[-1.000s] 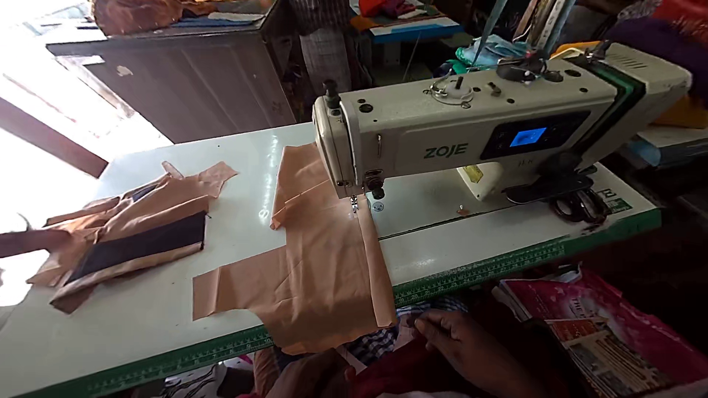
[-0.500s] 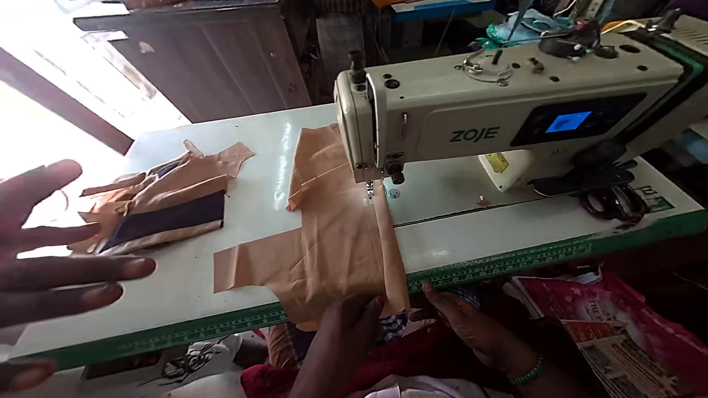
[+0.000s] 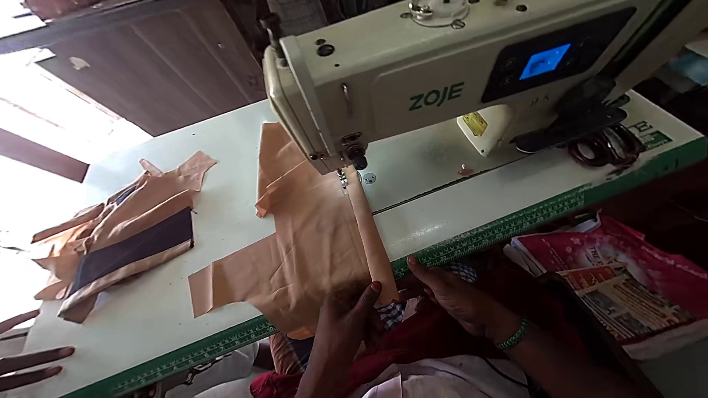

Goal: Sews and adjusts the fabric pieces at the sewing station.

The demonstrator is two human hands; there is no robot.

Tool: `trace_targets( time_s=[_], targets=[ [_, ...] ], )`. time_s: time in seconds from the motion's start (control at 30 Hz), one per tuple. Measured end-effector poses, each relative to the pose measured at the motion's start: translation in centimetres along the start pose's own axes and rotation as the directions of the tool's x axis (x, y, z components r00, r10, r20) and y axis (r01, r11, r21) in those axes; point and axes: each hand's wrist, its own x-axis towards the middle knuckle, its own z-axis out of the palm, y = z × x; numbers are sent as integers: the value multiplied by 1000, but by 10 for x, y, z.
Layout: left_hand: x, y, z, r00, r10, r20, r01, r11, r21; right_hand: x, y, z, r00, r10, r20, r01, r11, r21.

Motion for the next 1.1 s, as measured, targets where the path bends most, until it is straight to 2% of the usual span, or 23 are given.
trace_targets(
  time_s=[0.3, 0.73, 1.1],
  targets=[
    [0, 1, 0, 1000, -9, 8, 8, 999, 43, 7, 2, 4, 992, 15, 123, -30, 992, 119],
    [1, 3, -5, 998, -63, 27, 61, 996, 60, 10, 1, 5, 992, 8, 128, -24, 992, 125],
    [1, 9, -4, 986, -109, 123, 101, 992, 72, 11, 0, 6, 985, -8, 170, -24, 982, 188]
  ],
)
